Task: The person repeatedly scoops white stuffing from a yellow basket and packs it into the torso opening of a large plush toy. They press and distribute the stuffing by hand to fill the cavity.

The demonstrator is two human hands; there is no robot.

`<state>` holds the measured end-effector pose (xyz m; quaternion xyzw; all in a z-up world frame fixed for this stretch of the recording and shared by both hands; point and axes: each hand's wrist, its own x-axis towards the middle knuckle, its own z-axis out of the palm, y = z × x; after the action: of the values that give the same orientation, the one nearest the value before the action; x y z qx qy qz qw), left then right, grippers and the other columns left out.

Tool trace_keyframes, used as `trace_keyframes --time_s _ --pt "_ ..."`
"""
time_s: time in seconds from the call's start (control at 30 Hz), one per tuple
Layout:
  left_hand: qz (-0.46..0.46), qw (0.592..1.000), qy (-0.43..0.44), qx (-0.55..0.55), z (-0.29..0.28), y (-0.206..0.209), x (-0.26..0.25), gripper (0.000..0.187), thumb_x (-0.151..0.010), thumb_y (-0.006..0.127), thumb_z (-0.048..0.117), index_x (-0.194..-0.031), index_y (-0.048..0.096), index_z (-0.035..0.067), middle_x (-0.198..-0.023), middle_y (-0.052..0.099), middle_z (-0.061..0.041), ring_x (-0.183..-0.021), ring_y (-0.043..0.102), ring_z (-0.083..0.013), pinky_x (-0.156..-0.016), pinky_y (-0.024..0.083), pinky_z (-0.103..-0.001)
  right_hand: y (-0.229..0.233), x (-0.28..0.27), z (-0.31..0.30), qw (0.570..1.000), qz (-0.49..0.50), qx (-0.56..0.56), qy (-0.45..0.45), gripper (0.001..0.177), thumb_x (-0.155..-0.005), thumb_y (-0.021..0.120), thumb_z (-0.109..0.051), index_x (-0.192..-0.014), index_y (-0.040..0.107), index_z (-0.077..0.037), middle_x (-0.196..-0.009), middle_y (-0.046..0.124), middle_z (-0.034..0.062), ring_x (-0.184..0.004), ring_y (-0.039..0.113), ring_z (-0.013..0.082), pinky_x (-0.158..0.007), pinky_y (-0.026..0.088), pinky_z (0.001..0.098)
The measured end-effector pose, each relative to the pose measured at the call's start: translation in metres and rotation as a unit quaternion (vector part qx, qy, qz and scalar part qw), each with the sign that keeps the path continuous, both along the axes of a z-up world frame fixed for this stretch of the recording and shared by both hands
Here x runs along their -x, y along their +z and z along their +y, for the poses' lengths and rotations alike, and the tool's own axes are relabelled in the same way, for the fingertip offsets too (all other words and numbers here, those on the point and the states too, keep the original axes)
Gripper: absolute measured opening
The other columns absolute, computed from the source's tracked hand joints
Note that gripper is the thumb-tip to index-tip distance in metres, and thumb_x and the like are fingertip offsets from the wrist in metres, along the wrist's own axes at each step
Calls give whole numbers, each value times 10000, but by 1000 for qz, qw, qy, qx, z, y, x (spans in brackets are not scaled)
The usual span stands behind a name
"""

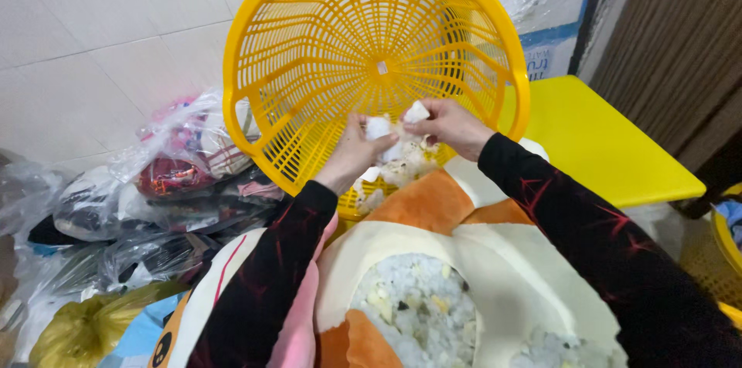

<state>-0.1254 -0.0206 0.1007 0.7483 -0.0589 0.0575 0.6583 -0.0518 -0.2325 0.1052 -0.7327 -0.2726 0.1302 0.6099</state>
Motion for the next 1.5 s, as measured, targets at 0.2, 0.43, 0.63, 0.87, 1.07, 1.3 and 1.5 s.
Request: trace_keyframes --time_s 0.2,0.43,0.63,0.87,1.07,1.3,1.5 --pt "43 969 -169 -173 -5 4 126 377 -924 747 282 -1178 627 31 -1035 712 -59 -905 652 -132 -760 545 -263 -2 152 -54 963 76 168 196 344 -927 742 -219 -1227 673 -68 -775 621 -28 -681 568 83 -622 494 243" --pt "-160 850 -88 -495 -37 -2 228 600 -691 826 182 -1223 619 -3 -1308 547 -232 -1149 542 -391 -869 490 -463 -31 274 -74 946 -126 294 55 826 -813 767 -210 -1545 384 -175 -1427 484 97 -1006 662 223 -827 568 350" --pt "-154 831 -198 -497 -19 3 243 415 -923 677 296 -1225 665 12 -1374 585 -204 -1338 496 -358 -1091 363 -528 -70 293 -103 872 -375 285 132 727 -922 712 -256 -1512 367 -8 -1610 289 223 -1366 459 386 -1047 428 436" --pt "-132 793 -274 -528 -17 -25 241 594 -999 523 454 -1263 635 -66 -1500 456 -301 -1470 338 -403 -1196 192 -574 -97 285 -109 860 -380 317 123 687 -781 599 -1 -1459 491 -20 -1552 407 195 -1323 545 333 -987 523 397" --pt "-183 774 -259 -547 -16 -49 235 618 -987 491 489 -1185 658 -72 -1498 500 -282 -1477 379 -392 -1195 202 -576 -98 264 -78 833 -450 264 184 435 -803 596 -43 -1232 616 29 -1327 585 182 -1177 621 322 -816 559 360" --pt "-73 767 -281 -573 -17 -62 239 815 -1011 380 618 -1197 637 -133 -1392 545 -300 -1409 426 -389 -1171 246 -551 -75 264 -65 814 -415 280 293 364 -1026 549 -294 -789 642 -33 -872 631 165 -983 610 343 -1125 297 527" --pt "3 716 -303 -629 -27 -51 244 843 -994 365 641 -1011 709 -129 -1192 628 -323 -1285 511 -414 -1189 248 -540 -62 266 -60 792 -290 397 363 516 -1063 469 -380 -720 640 -36 -773 613 161 -964 592 324 -1209 218 534"
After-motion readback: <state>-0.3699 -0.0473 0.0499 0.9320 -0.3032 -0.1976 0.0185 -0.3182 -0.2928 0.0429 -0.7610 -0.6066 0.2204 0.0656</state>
